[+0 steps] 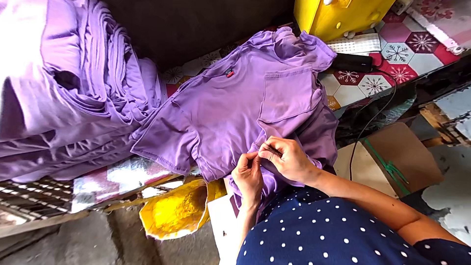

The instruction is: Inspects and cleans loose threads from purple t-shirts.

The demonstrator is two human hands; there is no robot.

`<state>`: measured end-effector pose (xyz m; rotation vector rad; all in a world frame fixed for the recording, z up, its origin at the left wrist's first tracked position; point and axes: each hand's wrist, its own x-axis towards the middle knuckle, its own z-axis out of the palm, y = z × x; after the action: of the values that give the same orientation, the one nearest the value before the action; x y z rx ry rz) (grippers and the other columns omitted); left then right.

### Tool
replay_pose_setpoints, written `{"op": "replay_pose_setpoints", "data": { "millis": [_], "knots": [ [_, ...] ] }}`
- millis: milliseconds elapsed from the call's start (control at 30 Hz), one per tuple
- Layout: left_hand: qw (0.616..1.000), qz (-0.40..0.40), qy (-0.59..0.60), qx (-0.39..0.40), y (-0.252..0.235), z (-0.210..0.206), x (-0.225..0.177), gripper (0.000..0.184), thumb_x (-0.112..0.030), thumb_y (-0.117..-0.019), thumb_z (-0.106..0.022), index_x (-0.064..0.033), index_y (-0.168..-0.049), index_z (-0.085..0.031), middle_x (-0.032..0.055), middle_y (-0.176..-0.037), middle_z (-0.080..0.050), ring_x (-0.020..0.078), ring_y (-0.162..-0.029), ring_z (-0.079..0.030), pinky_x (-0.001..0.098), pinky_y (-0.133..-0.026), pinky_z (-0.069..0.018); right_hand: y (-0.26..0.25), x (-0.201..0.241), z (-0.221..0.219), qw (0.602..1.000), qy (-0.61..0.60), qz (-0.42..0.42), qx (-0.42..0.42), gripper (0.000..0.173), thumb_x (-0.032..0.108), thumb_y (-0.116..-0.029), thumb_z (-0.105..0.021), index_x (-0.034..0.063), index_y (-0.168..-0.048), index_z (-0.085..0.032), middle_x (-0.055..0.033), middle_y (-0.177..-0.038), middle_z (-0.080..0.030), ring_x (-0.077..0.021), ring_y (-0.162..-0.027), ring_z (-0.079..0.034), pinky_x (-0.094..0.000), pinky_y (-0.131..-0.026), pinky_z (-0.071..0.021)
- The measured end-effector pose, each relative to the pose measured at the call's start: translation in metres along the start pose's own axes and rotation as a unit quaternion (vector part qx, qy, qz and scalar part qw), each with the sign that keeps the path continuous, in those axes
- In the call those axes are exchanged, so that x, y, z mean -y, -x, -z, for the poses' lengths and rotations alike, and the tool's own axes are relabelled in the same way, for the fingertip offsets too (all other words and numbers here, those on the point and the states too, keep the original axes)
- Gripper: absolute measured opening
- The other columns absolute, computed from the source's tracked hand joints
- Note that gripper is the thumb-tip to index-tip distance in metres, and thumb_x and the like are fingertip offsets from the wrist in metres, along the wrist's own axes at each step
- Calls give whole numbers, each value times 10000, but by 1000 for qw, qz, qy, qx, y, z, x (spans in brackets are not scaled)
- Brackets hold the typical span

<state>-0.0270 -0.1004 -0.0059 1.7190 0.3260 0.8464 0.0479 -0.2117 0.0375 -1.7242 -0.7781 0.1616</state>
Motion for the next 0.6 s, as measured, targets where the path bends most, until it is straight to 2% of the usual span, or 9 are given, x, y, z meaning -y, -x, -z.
{"op": "replay_pose_setpoints", "data": {
  "millis": [67, 167, 300, 400, 467, 533, 567, 600],
  "knots": [
    [1000, 1, -23, 13, -2, 3, -1, 27, 40, -882, -685, 65, -893, -684, -1, -805, -726, -48, -732, -664, 131, -709, -562, 0, -1, 6, 997, -48, -58, 13, 143, 132, -955, -678, 9, -895, -718, -10, -803, -662, 19, -719, -587, -140, -676, -484],
    [999, 19, -23, 30, -5, 11, -4, 24, 32, -898, -679, 53, -903, -691, -8, -810, -729, -38, -730, -670, 141, -702, -567, 1, 1, 14, 988, -93, -123, 20, 97, 103, -967, -659, 44, -904, -703, 46, -774, -662, 54, -712, -593, -133, -684, -496],
    [993, 102, 47, 20, -9, 17, -9, 91, 49, -938, -624, -26, -905, -663, -67, -774, -700, 1, -695, -671, 193, -671, -590, 5, -3, 27, 983, -118, -142, -1, 80, 77, -971, -632, 52, -921, -688, 71, -780, -668, 54, -706, -600, -139, -670, -506],
    [987, 140, 77, 3, -9, 21, -8, 128, 56, -962, -589, -42, -912, -656, -56, -770, -705, 35, -689, -687, 227, -669, -611, 12, -16, 57, 977, -130, -163, -50, 89, 99, -984, -592, 91, -978, -680, 91, -760, -635, 46, -554, -460, -153, -515, -398],
    [983, 155, 97, -4, -9, 22, -7, 148, 61, -979, -562, -50, -921, -641, -48, -768, -708, 50, -685, -694, 237, -668, -617, 18, -31, 95, 977, -75, -180, -90, 107, 150, -1005, -583, 112, -1032, -680, 85, -783, -633, 32, -527, -441, -172, -483, -399],
    [979, 166, 116, -10, -9, 23, -7, 156, 67, -989, -541, -51, -935, -626, -36, -769, -719, 66, -675, -708, 251, -656, -629, 27, -48, 147, 967, 90, -211, -114, 146, 190, -1025, -586, 87, -1081, -674, 26, -855, -662, -34, -623, -549, -246, -577, -494],
    [977, 175, 120, -12, -9, 24, -7, 155, 66, -995, -533, -51, -943, -621, -32, -774, -724, 74, -674, -712, 260, -654, -632, 33, -54, 174, 943, 194, -248, -108, 173, 184, -1036, -590, 47, -1099, -675, -58, -909, -688, -137, -731, -629, -359, -688, -548],
    [974, 186, 125, -16, -9, 25, -8, 157, 64, -999, -524, -52, -947, -615, -25, -772, -726, 84, -669, -717, 269, -652, -637, 39, -59, 197, 902, 290, -303, -99, 203, 162, -1041, -599, -11, -1112, -678, -191, -969, -703, -317, -856, -682, -539, -793, -547]
  ]
}}
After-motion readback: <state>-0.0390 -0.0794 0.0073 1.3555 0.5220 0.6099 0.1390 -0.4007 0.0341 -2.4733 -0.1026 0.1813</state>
